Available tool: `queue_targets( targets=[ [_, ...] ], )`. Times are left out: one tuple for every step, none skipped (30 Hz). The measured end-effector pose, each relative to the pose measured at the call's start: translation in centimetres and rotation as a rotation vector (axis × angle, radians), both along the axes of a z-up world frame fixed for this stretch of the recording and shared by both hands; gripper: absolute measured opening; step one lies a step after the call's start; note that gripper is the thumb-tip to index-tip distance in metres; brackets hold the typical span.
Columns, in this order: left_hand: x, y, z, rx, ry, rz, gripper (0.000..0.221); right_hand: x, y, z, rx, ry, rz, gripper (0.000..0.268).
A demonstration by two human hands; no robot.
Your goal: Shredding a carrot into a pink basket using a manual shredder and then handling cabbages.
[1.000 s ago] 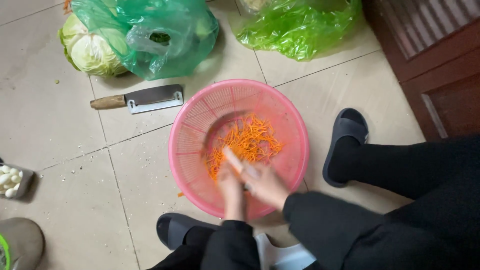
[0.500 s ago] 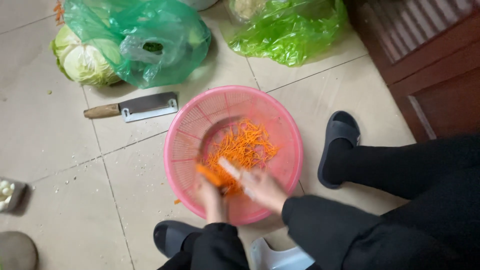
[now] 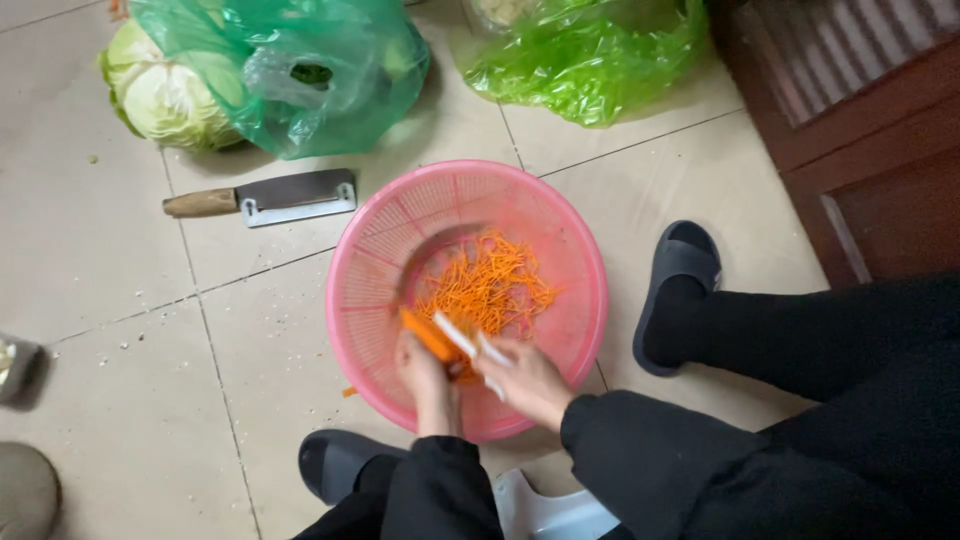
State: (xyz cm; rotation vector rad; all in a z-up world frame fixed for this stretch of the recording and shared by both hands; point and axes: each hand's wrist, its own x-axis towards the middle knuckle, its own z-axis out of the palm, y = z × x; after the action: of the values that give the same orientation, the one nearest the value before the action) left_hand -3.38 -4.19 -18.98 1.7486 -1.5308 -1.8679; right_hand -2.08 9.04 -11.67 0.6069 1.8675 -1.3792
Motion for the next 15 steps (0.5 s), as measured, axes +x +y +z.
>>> queue_targets(
  targets=[
    [0.7,0.7,-2.2,0.097,0.075,-0.188,0.041,-1.2,0.1,-1.3,-0.06,0.081,-0.112,0.048],
    [1.4,1.4,-4.4,0.195,0.15,-0.375,0.042,-2.3,0.2,-2.5,-0.119,0.162,-0.224,0.046],
    [1.3,2.8,-3.7,0.193,0.143,-0.369,0.042,-2.8,0.8,-2.5,-0.122,0.154,-0.219,0.046],
    [1.2,4.3,-3.1,0.212,0.105,-0.296,0.046,-3.2,1.4,-2.5,-0.042,0.178,-0.181,0.044],
    [0.7,6.3,-2.5,0.238,0.074,-0.229,0.055,-4.0,2.3,-2.5,0.045,0.21,-0.147,0.043],
    [0.8,4.2,-4.1,0.242,0.074,-0.23,0.055,-2.6,1.1,-1.2,0.049,0.21,-0.147,0.043],
    [0.6,2.6,-5.7,0.136,0.023,-0.149,0.051,-1.5,0.1,0.3,0.013,0.145,-0.116,0.046],
    [0.5,0.9,-7.4,0.031,-0.029,-0.068,0.046,-0.4,-0.9,1.7,-0.023,0.081,-0.086,0.049],
    [0.2,-0.4,-6.1,0.027,-0.029,-0.066,0.046,0.1,-1.1,1.8,-0.027,0.08,-0.083,0.049],
    [-0.1,-1.6,-4.9,-0.049,-0.073,-0.027,0.041,0.7,-1.4,1.9,-0.032,0.033,-0.044,0.055],
    [-0.4,-2.6,-3.7,-0.119,-0.117,0.014,0.035,1.3,-1.4,1.9,-0.031,-0.015,-0.002,0.061],
    [0.2,-0.5,-4.6,-0.117,-0.118,0.018,0.035,0.3,-0.8,-0.3,-0.029,-0.016,0.002,0.061],
    [0.7,1.6,-5.4,-0.38,-0.159,-0.379,0.029,-0.8,-0.3,-2.4,-0.04,0.086,-0.075,0.048],
    [1.1,3.7,-6.1,-0.642,-0.196,-0.776,0.024,-1.9,0.2,-4.5,-0.05,0.187,-0.152,0.039],
    [0.8,4.6,-3.0,-0.647,-0.207,-0.772,0.024,-2.2,0.6,-4.0,-0.059,0.18,-0.147,0.039]
  ],
)
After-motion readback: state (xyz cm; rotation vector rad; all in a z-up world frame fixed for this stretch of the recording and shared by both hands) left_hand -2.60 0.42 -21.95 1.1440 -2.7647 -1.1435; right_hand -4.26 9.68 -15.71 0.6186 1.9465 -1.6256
